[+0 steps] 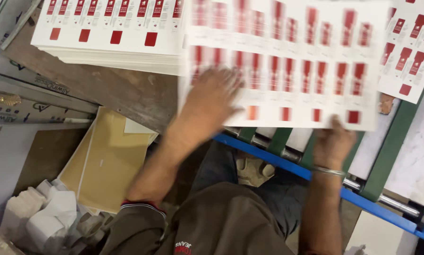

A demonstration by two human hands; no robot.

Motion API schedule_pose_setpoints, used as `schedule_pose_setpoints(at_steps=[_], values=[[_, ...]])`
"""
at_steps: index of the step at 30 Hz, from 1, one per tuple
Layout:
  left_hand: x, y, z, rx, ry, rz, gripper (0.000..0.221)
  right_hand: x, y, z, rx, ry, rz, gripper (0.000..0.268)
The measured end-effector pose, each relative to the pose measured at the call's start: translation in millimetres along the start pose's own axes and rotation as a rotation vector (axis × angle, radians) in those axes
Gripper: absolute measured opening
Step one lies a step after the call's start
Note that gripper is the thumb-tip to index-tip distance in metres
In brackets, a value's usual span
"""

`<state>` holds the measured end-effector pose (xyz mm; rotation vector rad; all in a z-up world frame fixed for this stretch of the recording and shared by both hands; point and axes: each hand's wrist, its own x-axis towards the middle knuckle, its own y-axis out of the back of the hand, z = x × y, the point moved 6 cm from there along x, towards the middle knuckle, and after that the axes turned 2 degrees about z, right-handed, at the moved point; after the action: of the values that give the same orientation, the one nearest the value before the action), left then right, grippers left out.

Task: The person repeatedly picks up sheets of printed paper from a stack on the left and places them onto a conveyor belt on the right. The sheets feature red rectangular graphics and text. The person maintains a steady rhythm, feeding the sheets one by one into the machine.

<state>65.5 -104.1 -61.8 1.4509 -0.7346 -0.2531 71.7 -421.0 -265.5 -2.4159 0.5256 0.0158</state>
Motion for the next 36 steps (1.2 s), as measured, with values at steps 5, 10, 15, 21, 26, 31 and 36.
schedule_pose_setpoints(at_steps=[5, 10, 15, 21, 26, 31, 36], values=[[-15, 18, -110, 0.087, 0.317, 0.112, 0.079, 37, 136, -19, -0.201, 0.183, 0.287, 0.043], [-32, 4, -128, 0.151, 0.409, 0.201, 0.066, 17, 189, -11, -0.235, 0.128, 0.498, 0.037], [-40, 4, -122, 0.181, 0.422, 0.316, 0.05, 4, 164, -16, -0.225, 0.148, 0.314, 0.037], [-33, 18, -113, 0.192, 0.484, 0.317, 0.048, 23, 145, -25, -0.206, 0.172, 0.248, 0.039], [-29, 22, -111, 0.159, 0.512, 0.28, 0.045, 51, 151, -17, -0.163, 0.05, 0.262, 0.037], [-29, 23, -113, 0.184, 0.531, 0.269, 0.036, 73, 163, -9, -0.175, -0.006, 0.28, 0.035], [-27, 26, -112, 0.066, 0.538, 0.237, 0.045, 95, 164, -10, -0.124, 0.039, 0.24, 0.035]])
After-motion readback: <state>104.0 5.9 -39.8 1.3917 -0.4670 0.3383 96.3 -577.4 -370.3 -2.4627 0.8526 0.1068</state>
